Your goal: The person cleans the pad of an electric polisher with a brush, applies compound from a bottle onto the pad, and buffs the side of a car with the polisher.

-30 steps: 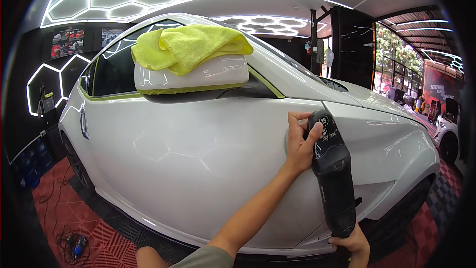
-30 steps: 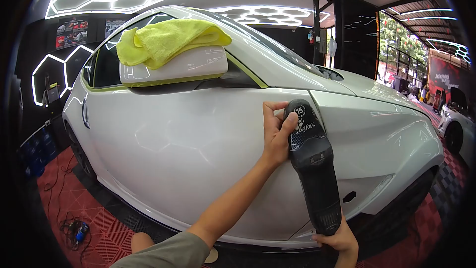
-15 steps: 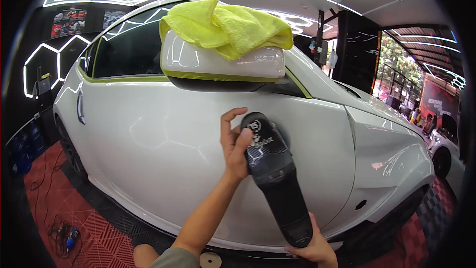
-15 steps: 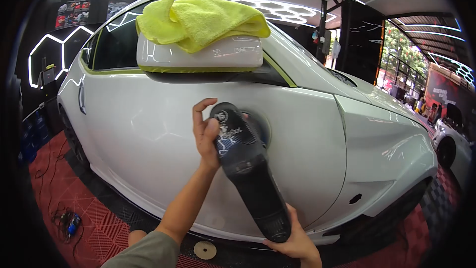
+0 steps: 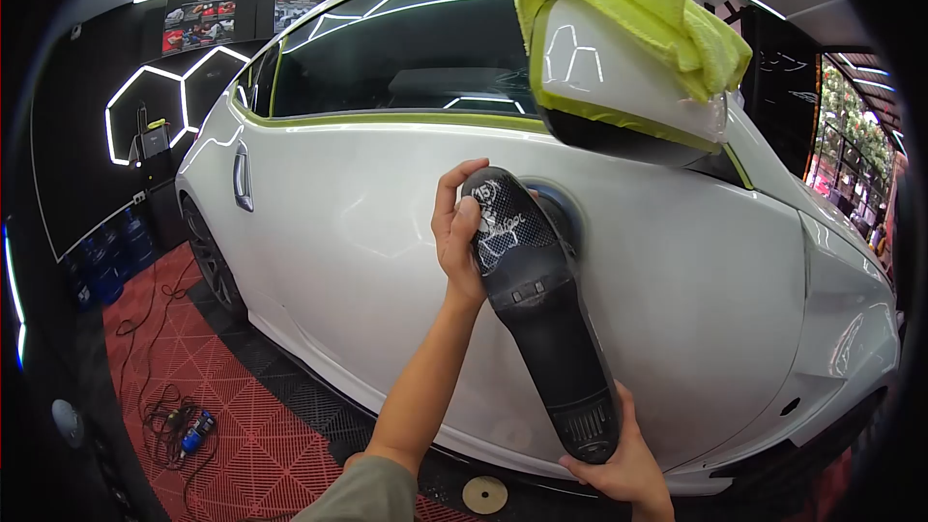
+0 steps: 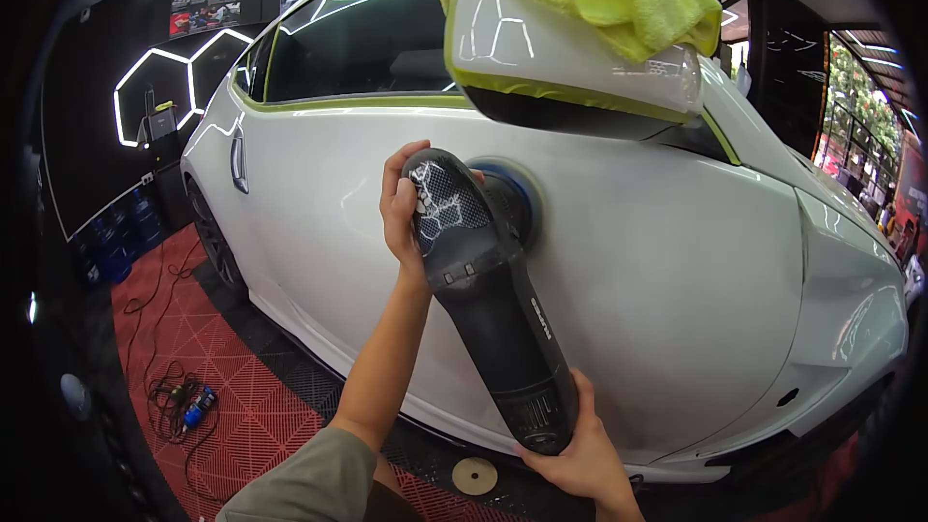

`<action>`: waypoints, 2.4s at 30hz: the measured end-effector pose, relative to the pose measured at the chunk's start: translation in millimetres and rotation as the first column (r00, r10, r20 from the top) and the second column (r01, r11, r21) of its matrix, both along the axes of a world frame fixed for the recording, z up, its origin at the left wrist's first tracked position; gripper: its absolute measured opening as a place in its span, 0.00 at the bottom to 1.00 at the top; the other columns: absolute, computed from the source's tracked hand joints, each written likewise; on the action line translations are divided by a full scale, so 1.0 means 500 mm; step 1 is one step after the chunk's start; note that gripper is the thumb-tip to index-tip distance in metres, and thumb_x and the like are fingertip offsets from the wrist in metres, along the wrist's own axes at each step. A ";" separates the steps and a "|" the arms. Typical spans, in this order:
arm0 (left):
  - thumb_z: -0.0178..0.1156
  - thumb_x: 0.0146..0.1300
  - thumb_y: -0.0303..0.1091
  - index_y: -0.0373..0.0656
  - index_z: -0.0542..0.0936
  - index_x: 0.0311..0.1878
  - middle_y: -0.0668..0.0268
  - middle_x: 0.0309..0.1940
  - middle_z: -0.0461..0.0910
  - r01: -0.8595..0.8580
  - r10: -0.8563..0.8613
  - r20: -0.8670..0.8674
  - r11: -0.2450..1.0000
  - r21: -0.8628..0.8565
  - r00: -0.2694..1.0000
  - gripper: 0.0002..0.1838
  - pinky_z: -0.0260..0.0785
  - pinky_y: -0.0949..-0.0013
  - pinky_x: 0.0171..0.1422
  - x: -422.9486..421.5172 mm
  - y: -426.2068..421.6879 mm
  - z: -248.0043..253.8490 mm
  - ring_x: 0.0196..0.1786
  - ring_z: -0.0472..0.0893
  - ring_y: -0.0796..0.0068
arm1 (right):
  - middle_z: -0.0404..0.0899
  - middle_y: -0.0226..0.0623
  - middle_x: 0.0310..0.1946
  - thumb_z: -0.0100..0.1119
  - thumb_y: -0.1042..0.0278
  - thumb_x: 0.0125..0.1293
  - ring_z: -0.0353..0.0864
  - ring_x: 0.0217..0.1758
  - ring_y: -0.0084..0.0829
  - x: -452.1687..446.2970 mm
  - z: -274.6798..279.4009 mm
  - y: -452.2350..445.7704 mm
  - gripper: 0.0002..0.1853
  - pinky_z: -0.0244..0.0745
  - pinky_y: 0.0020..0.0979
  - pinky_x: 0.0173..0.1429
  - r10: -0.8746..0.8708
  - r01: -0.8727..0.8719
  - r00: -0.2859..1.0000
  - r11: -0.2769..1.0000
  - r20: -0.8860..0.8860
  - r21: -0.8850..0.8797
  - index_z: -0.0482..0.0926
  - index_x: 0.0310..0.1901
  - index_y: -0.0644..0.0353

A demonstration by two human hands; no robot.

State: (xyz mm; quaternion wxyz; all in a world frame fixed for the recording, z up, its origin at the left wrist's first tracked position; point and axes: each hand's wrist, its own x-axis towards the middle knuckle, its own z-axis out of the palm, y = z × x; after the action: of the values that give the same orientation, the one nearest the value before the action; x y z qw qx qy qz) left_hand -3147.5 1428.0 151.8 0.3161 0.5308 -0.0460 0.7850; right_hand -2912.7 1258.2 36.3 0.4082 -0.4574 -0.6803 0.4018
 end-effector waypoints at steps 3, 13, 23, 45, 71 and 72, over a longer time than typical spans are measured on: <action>0.48 0.72 0.49 0.34 0.65 0.65 0.51 0.38 0.82 -0.069 0.069 -0.020 0.997 0.031 0.997 0.29 0.84 0.60 0.46 -0.085 0.027 0.005 0.43 0.87 0.56 | 0.81 0.56 0.54 0.77 0.70 0.51 0.84 0.58 0.45 -0.084 0.017 0.024 0.57 0.74 0.39 0.66 0.037 -0.037 0.999 0.999 0.010 0.038 0.44 0.76 0.61; 0.44 0.78 0.52 0.40 0.64 0.69 0.40 0.42 0.82 -0.155 0.158 -0.039 0.985 0.081 0.987 0.28 0.82 0.59 0.48 -0.383 0.097 0.017 0.43 0.86 0.56 | 0.82 0.61 0.49 0.74 0.68 0.55 0.86 0.51 0.59 -0.345 0.039 0.134 0.55 0.80 0.46 0.55 0.149 -0.160 0.987 0.968 0.066 0.195 0.42 0.76 0.56; 0.43 0.77 0.51 0.39 0.65 0.68 0.42 0.41 0.83 -0.247 0.244 0.046 0.966 0.072 0.969 0.28 0.82 0.58 0.52 -0.512 0.087 -0.076 0.46 0.86 0.55 | 0.84 0.57 0.42 0.76 0.65 0.54 0.87 0.36 0.50 -0.425 0.016 0.141 0.57 0.80 0.42 0.47 0.206 -0.219 0.953 0.975 0.221 0.037 0.42 0.77 0.57; 0.46 0.74 0.56 0.38 0.61 0.69 0.39 0.38 0.83 -0.016 0.033 -0.164 0.994 0.104 0.986 0.34 0.78 0.59 0.53 0.190 -0.029 -0.018 0.43 0.85 0.53 | 0.78 0.55 0.60 0.77 0.65 0.56 0.80 0.63 0.52 0.133 -0.068 -0.061 0.56 0.72 0.40 0.68 -0.003 0.002 0.999 1.000 -0.044 -0.021 0.44 0.78 0.56; 0.51 0.73 0.41 0.34 0.69 0.67 0.57 0.43 0.81 0.447 -0.353 -0.536 0.893 0.052 0.767 0.26 0.74 0.70 0.53 0.757 -0.169 -0.038 0.46 0.82 0.71 | 0.74 0.44 0.59 0.80 0.78 0.47 0.84 0.48 0.34 0.544 -0.221 -0.237 0.61 0.81 0.33 0.50 -0.247 0.256 0.861 0.966 -0.445 -0.040 0.47 0.80 0.56; 0.52 0.72 0.41 0.34 0.71 0.65 0.60 0.42 0.80 0.387 -0.292 -0.536 0.920 0.071 0.792 0.25 0.72 0.72 0.51 0.765 -0.164 -0.043 0.44 0.79 0.76 | 0.76 0.42 0.55 0.79 0.81 0.47 0.83 0.39 0.30 0.548 -0.233 -0.238 0.61 0.81 0.31 0.41 -0.246 0.253 0.846 0.966 -0.474 -0.050 0.47 0.80 0.56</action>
State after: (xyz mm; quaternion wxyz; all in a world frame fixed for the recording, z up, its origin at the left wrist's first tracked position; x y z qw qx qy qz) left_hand -2764.9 1345.9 130.2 0.4044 0.7298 -0.1240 0.5371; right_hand -2638.7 1139.4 -80.2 0.6146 -0.4262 -0.4967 0.4403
